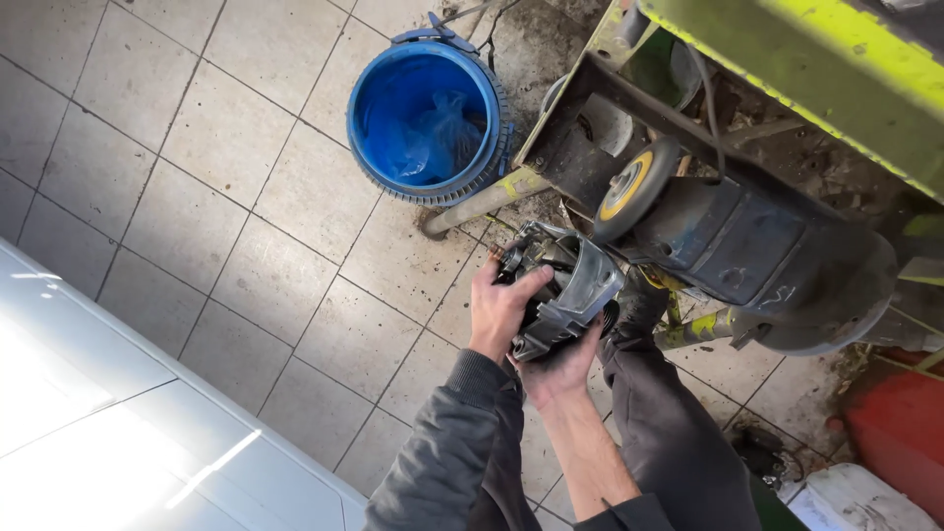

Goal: Cleaning an automotive alternator using a wire wheel on a bench grinder.

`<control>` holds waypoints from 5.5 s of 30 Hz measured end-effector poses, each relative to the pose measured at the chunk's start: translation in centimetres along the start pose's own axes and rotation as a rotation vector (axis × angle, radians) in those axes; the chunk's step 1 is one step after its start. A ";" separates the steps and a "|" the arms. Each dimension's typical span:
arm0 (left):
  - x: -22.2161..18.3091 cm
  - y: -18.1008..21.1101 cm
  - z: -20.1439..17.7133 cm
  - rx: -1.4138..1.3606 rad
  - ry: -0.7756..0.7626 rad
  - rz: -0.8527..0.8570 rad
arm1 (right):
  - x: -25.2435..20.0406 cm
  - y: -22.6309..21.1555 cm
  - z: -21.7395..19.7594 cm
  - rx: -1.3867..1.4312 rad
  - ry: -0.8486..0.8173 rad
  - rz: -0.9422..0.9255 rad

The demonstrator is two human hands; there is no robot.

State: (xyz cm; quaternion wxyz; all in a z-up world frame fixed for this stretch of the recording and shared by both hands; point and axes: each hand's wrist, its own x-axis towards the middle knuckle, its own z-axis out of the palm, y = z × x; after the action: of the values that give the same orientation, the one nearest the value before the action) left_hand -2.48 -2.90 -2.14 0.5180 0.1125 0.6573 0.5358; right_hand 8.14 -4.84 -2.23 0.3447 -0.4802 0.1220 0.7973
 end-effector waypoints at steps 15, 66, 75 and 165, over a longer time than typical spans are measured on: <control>1.3 1.4 1.0 -0.015 0.061 -0.069 | 1.1 -0.9 1.9 0.032 0.035 0.026; 2.8 6.3 1.9 0.439 0.201 -0.135 | 1.5 -5.7 7.6 -0.231 0.136 0.441; 0.7 1.9 -3.3 0.099 0.097 -0.045 | -0.8 -5.3 5.3 -0.525 0.171 0.408; 3.6 11.2 6.4 1.313 0.134 -0.304 | 5.1 -6.5 -2.3 -0.915 -0.229 -0.154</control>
State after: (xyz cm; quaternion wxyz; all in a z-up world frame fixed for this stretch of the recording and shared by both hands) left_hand -3.48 7.91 5.73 0.3700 0.2769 0.8855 -0.0474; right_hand 12.47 0.88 -6.80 0.1671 -0.4995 -0.3161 0.7891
